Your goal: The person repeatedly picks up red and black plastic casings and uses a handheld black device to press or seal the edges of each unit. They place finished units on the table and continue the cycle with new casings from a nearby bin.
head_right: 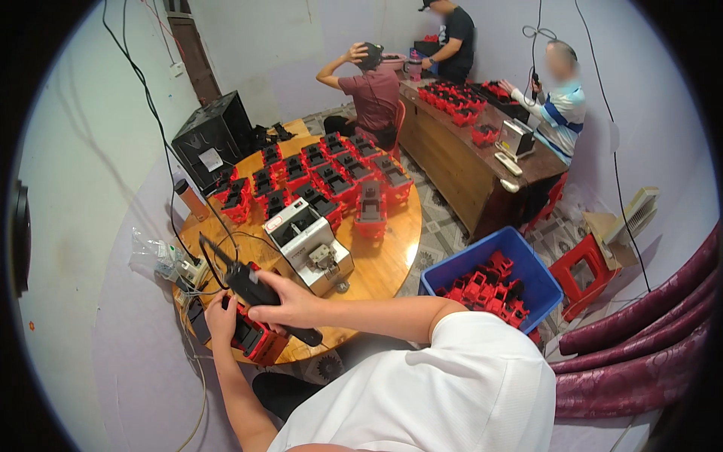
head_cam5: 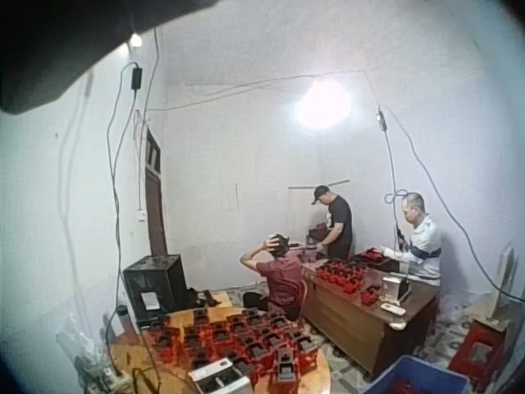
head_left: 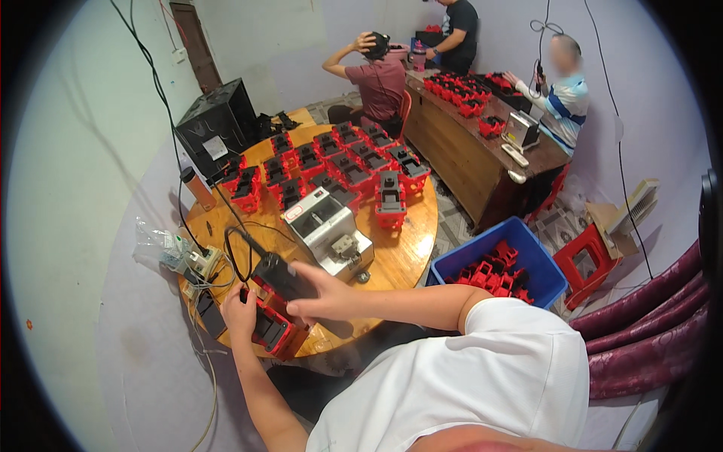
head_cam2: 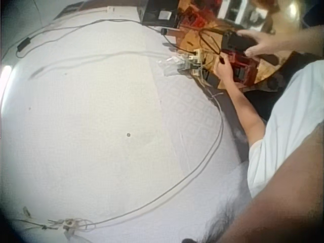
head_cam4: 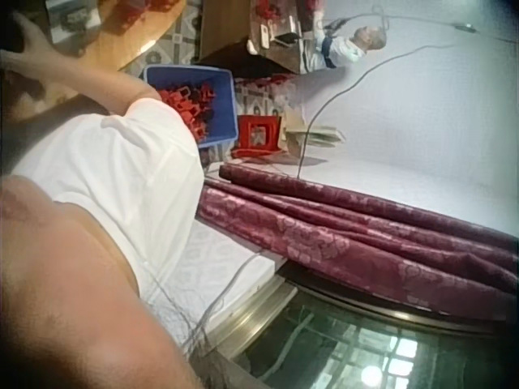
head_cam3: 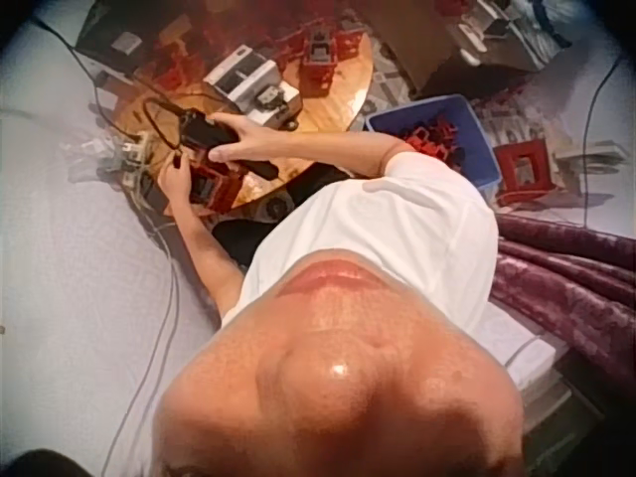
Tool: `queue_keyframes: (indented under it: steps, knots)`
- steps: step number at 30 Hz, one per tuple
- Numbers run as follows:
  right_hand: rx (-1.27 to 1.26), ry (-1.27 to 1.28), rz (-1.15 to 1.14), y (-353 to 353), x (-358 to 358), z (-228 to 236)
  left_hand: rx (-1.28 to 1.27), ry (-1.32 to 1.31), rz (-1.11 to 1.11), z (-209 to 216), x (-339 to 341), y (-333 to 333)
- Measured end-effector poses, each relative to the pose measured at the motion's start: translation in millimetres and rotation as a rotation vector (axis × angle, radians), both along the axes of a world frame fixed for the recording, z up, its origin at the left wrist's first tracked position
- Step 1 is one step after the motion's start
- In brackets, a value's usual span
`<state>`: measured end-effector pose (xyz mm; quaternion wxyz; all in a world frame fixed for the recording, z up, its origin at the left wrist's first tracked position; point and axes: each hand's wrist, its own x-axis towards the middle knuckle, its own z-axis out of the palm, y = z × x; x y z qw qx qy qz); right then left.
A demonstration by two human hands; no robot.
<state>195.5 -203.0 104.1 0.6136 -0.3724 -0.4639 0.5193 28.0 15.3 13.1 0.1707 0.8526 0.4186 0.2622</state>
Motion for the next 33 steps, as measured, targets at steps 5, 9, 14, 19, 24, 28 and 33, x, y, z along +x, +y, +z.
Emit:
queue_keyframes:
  steps: [5, 9, 14, 19, 24, 28, 33]
  knots:
    - [0.463, 0.003, -0.313, 25.8, 52.8, 74.0, 0.092, -0.013, 0.009, 4.8, -2.5, -6.2]
    - [0.534, 0.056, -0.492, 37.5, 101.0, 149.1, 0.057, 0.001, 0.011, 0.4, -5.2, -3.4]
    - [0.429, 0.172, -0.481, 38.0, 124.0, 166.6, 0.093, 0.006, 0.01, 1.9, -2.1, -6.1]
    - [0.38, 0.056, -0.357, 27.0, 89.0, 99.4, 0.09, 0.01, 0.022, 0.8, -2.7, -4.0]
    - [0.428, -0.106, -0.261, 16.3, 61.7, 60.6, 0.064, 0.012, 0.003, 3.1, -3.8, -6.3]
    - [0.432, -0.355, -0.221, 9.6, 57.6, 53.6, 0.056, 0.026, 0.025, 3.5, -2.9, -7.2]
    - [0.507, -0.404, -0.179, -4.7, 41.7, 59.6, 0.013, 0.021, 0.022, 10.9, -1.9, -11.2]
